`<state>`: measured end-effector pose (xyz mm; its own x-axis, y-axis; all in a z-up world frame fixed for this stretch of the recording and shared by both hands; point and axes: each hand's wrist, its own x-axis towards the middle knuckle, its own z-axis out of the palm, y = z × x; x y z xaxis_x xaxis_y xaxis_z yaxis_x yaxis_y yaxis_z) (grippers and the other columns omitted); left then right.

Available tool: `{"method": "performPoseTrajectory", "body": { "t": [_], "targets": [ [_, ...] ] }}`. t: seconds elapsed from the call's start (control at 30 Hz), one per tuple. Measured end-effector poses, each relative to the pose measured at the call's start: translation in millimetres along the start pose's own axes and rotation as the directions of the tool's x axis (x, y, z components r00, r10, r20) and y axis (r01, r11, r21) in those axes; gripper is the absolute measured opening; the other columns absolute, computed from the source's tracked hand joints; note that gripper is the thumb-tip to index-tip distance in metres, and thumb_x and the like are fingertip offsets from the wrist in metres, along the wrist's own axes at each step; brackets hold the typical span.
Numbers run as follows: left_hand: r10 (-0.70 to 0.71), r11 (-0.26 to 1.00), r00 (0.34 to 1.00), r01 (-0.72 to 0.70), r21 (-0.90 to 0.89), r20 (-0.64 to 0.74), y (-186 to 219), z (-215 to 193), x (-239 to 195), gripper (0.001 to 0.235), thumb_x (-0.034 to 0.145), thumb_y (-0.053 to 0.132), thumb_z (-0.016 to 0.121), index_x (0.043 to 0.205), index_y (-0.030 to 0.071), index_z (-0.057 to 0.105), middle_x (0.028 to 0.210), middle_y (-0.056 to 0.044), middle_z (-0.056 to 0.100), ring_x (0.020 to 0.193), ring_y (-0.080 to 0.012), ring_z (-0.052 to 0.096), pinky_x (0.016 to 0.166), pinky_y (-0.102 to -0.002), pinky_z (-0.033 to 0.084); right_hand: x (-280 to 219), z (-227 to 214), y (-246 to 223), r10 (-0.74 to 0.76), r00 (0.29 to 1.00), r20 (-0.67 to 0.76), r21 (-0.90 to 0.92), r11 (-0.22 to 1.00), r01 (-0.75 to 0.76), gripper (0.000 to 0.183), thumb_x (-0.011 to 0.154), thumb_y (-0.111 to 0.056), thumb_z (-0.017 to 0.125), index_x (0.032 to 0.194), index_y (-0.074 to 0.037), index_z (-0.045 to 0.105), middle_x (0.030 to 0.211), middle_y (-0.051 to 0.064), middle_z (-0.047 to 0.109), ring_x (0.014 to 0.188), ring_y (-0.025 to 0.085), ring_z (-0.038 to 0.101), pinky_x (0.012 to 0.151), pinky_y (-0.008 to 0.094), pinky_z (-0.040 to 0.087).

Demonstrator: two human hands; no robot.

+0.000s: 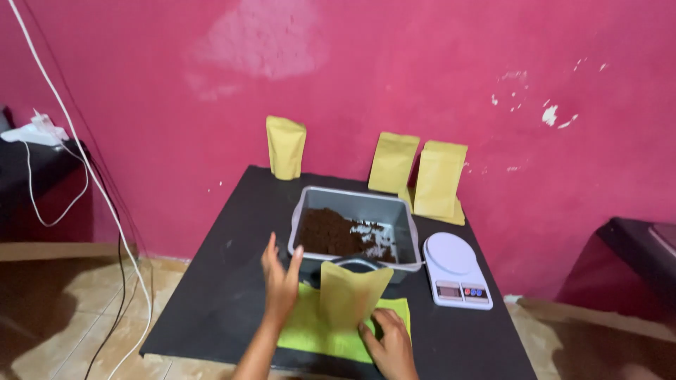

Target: Filling yellow pouches with ground coffee using a spoon, weighing them on a scale, and folding the tops.

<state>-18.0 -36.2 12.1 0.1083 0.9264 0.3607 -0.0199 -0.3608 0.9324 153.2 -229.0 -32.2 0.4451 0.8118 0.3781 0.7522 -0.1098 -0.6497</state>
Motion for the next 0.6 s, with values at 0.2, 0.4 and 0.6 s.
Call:
{"method": "performPoseTrajectory", "body": {
  "t": [0.2, 0.4, 0.6],
  "targets": [
    [0.157, 0.978, 0.979, -0.173, 0.119, 0.133, -52, 3, -96, 0.037, 0.088, 0.015, 0.064, 0.124, 0.007, 0.065, 0.12, -0.009, 0.073, 0.106, -0.0246, 0.072, 0.09, -0.035, 0.057, 4, 7, 5, 0.115, 0.993, -0.004, 0.044, 0.992, -0.115, 0.032, 0.082, -0.025, 0.075, 0.111, -0.011, 0.076, 0.106, 0.004, 0.077, 0.096, 0.022, 0.072, 0.089, 0.032, 0.056],
    [0.279, 0.931, 0.946, -0.309, 0.196, 0.166, 36, -3, -86, 0.021, 0.09, 0.016, 0.066, 0.108, 0.007, 0.072, 0.101, -0.006, 0.076, 0.088, -0.0257, 0.072, 0.076, -0.036, 0.055, 10, -31, -47, 0.052, 0.994, -0.098, 0.102, 0.994, -0.042, 0.015, 0.086, -0.015, 0.069, 0.093, -0.006, 0.077, 0.085, 0.005, 0.079, 0.067, 0.021, 0.07, 0.065, 0.032, 0.056],
    [0.514, 0.855, 0.849, -0.519, 0.009, 0.121, 193, -11, -39, 0.013, 0.09, 0.005, 0.066, 0.1, -0.003, 0.071, 0.097, -0.008, 0.074, 0.081, -0.0215, 0.069, 0.074, -0.032, 0.055, 53, -118, -140, -0.157, 0.946, -0.284, 0.173, 0.962, 0.211, 0.017, 0.092, -0.009, 0.065, 0.101, 0.002, 0.073, 0.092, 0.008, 0.076, 0.075, 0.018, 0.066, 0.07, 0.03, 0.052]
  ]
}}
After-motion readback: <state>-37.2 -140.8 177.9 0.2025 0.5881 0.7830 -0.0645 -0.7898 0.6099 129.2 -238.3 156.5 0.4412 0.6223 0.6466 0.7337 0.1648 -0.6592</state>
